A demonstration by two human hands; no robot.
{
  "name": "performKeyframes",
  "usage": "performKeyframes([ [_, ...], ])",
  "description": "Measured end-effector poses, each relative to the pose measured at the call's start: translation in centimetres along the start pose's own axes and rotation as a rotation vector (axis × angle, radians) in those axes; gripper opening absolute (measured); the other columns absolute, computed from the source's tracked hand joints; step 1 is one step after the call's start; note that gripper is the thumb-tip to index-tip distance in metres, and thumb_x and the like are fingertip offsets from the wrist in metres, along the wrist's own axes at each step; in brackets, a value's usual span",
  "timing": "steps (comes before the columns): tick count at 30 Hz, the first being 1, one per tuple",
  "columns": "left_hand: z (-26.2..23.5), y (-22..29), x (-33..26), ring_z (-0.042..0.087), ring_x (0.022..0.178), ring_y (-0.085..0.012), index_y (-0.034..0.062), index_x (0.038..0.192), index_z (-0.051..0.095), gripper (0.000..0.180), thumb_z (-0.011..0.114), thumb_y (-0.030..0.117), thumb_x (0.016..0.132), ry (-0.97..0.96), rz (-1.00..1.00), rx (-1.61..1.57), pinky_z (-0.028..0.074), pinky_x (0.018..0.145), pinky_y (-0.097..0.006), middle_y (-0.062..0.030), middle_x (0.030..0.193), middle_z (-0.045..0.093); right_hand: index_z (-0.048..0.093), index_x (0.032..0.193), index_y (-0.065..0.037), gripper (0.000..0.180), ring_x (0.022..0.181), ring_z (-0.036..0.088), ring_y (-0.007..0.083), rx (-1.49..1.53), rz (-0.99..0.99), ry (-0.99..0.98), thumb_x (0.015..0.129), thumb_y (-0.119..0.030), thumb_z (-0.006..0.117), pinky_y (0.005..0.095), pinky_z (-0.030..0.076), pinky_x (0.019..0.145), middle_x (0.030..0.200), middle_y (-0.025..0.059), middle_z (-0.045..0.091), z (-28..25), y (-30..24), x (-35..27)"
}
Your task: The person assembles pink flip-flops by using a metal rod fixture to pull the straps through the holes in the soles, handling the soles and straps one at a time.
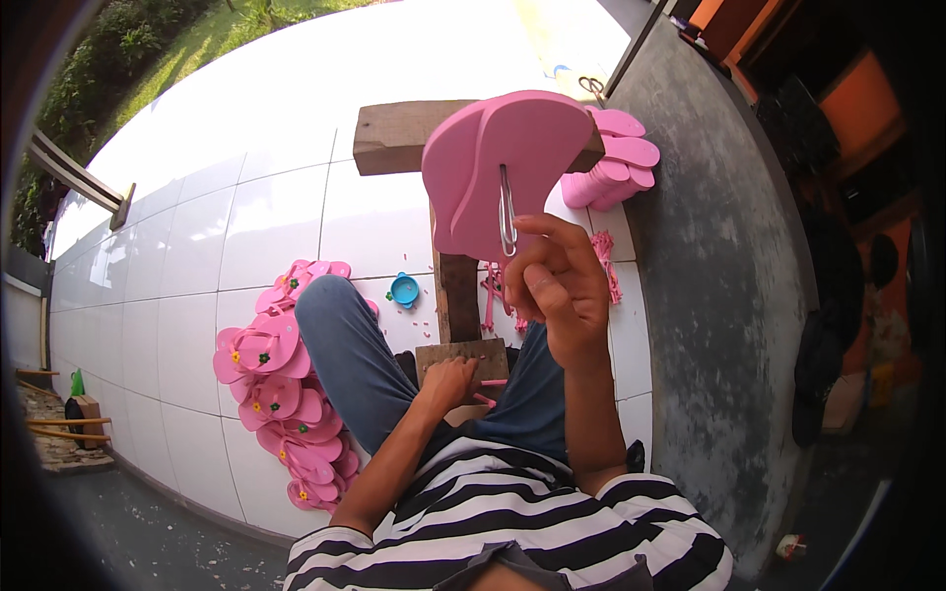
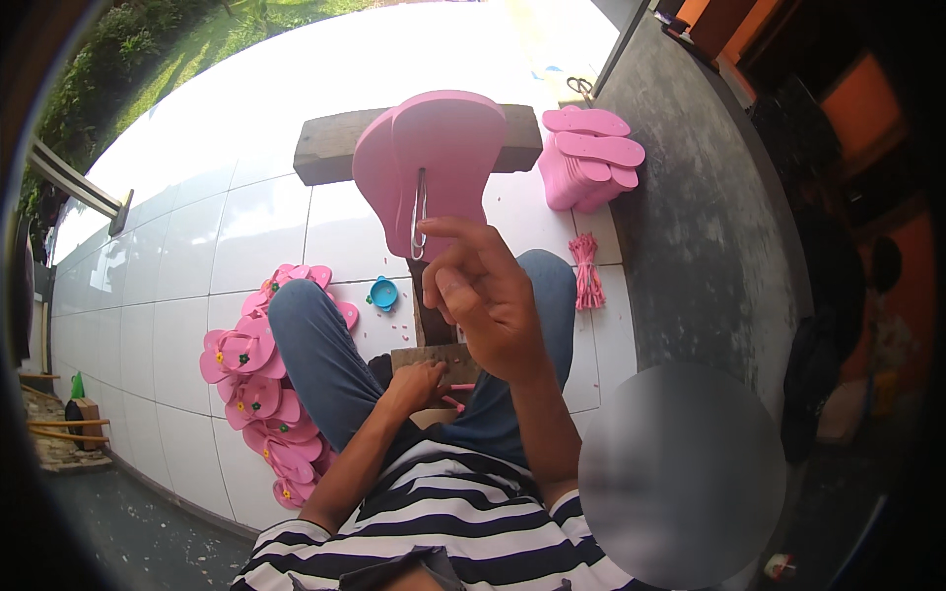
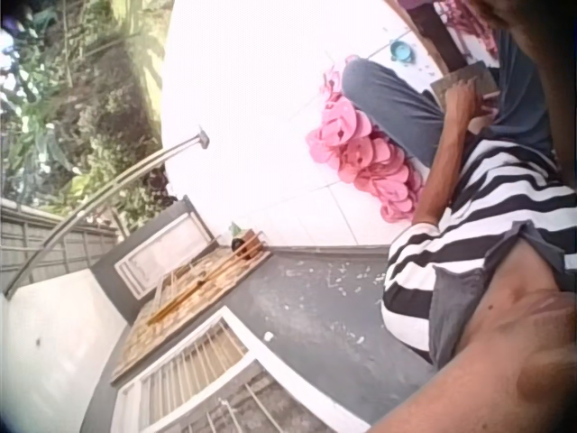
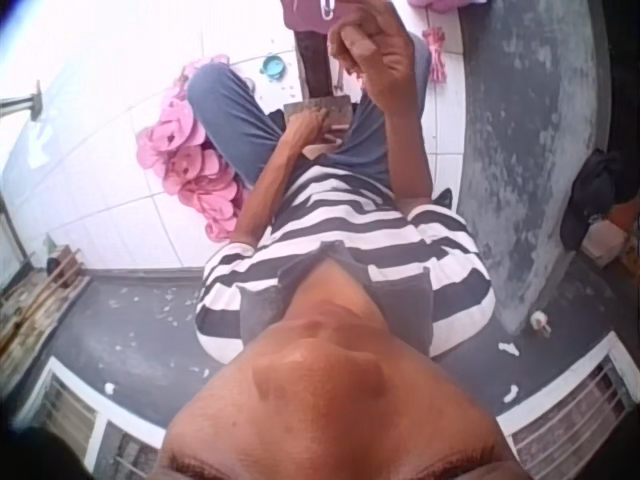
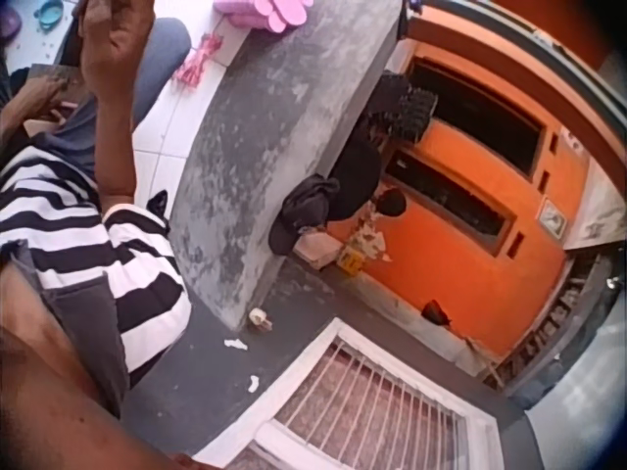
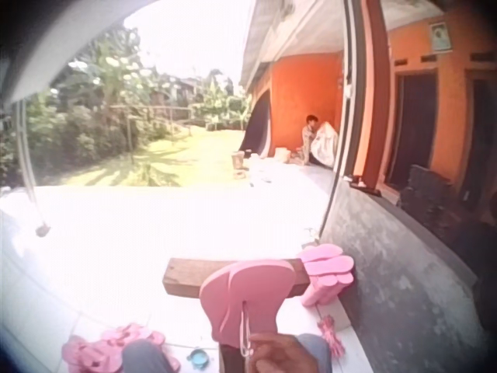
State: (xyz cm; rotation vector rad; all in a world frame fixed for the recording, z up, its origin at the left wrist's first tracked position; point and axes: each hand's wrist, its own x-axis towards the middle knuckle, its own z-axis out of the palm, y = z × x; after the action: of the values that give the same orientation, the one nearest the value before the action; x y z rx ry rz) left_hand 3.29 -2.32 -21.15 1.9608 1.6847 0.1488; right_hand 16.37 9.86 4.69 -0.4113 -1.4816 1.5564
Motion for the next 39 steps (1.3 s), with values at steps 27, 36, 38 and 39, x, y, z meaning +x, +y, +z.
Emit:
performKeyframes([
  [27, -0.8, 0.0, 0.3, 0.067, 0.091, -0.0375, 0.0061, 0.117, 0.059, 0.043, 0.064, 0.036, 0.087, -0.117, -0.024, -0.06, 0.054, 0.077, -0.049, -0.0189, 0.096, 0.068, 0.057, 0.127, 0.0, 0.034, 0.058, 0.055, 0.0073, -0.433, -0.249, -0.067, 0.094, -0.002, 0.049, 0.0208, 0.042, 0.053, 0.069, 0.0023, 0.057, -0.5, 1.0, 0.8],
  [36, -0.2, -0.4, 0.4, 0.068, 0.089, -0.037, 0.0065, 0.121, 0.058, 0.048, 0.065, 0.038, 0.086, -0.15, -0.021, -0.046, 0.054, 0.075, -0.048, -0.0176, 0.095, 0.069, 0.055, 0.127, -0.001, 0.035, 0.056, 0.052, 0.0069, -0.319, -0.207, -0.026, 0.093, 0.001, 0.047, 0.0221, 0.04, 0.051, 0.075, 0.0029, 0.059, -0.5, 1.0, 0.5],
  [38, -0.2, -0.1, 0.7, 0.068, 0.09, -0.0369, 0.0067, 0.121, 0.058, 0.048, 0.065, 0.039, 0.086, -0.161, -0.049, -0.044, 0.054, 0.075, -0.048, -0.0179, 0.095, 0.069, 0.055, 0.126, 0.0, 0.035, 0.053, 0.051, 0.0072, -0.347, -0.193, 0.047, 0.092, 0.001, 0.047, 0.0217, 0.039, 0.05, 0.076, 0.0033, 0.06, -0.5, 0.9, 1.1],
  [39, -0.2, -0.1, 0.9, 0.068, 0.09, -0.0368, 0.0067, 0.121, 0.058, 0.048, 0.065, 0.039, 0.086, -0.166, -0.062, -0.043, 0.054, 0.075, -0.048, -0.018, 0.095, 0.069, 0.055, 0.125, 0.0, 0.035, 0.052, 0.05, 0.0074, -0.36, -0.185, 0.084, 0.092, 0.002, 0.046, 0.0215, 0.039, 0.05, 0.076, 0.0034, 0.06, -0.5, 0.9, 1.5],
])
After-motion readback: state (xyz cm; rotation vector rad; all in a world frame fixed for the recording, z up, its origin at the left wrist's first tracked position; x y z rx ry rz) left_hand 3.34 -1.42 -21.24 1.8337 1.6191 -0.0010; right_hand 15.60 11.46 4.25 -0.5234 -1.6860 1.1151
